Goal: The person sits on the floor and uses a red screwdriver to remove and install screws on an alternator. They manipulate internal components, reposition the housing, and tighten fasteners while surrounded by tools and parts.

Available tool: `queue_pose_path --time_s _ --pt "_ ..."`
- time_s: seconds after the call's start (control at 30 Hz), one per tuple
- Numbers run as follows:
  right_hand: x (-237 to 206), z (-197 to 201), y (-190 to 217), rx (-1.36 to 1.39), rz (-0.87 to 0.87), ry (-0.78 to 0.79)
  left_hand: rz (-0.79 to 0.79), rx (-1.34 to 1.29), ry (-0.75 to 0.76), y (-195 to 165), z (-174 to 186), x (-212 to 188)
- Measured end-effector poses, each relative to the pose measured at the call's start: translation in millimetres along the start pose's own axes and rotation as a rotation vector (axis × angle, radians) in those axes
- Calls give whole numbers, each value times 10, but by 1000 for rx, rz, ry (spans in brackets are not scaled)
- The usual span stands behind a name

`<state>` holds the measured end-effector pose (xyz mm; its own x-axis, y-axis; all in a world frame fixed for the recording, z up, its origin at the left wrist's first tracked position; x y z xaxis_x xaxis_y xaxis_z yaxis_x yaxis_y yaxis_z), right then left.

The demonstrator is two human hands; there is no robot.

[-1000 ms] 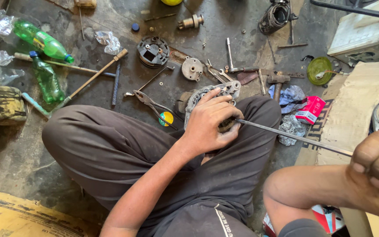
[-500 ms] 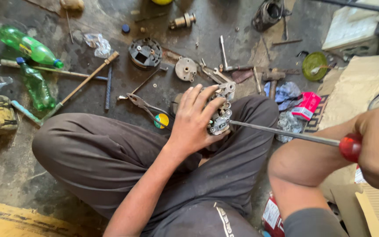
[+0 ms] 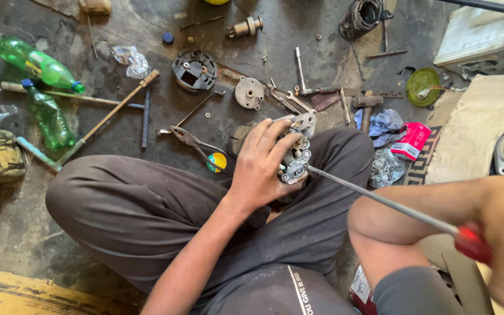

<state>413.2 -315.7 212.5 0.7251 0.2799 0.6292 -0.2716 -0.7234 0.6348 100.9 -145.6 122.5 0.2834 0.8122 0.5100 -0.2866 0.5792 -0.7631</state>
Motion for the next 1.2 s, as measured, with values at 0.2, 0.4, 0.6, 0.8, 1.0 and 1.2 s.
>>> queue_pose_path --time_s 0.2,0.4,0.6,0.8,1.0,1.2 --pt "-153 -275 3 20 -11 -5 33 -35 -24 43 -9 9" --pt "-211 -392 -233 41 -21 -23 2 15 -16 21 3 14" --pt "-101 -203 -113 46 4 -13 2 7 -21 28 0 -14" --pt "-173 -160 82 17 -1 6 27 -10 -18 29 -9 -49" --pt "-223 -251 -33 12 -19 7 -30 13 2 52 24 -17" --pt "385 -856 -543 -445 62 143 -38 26 41 66 82 17"
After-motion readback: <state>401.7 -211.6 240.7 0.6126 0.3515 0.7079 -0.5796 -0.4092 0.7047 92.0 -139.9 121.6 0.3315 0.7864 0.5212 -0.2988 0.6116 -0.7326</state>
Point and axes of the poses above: each hand's wrist, its own x-axis towards the middle knuckle, its own z-axis out of the back of the hand, y = z × x, the point moved 2 cm from there along x, towards the middle knuckle, and after that the axes turned 15 degrees about -y, right-handed, at the moved point
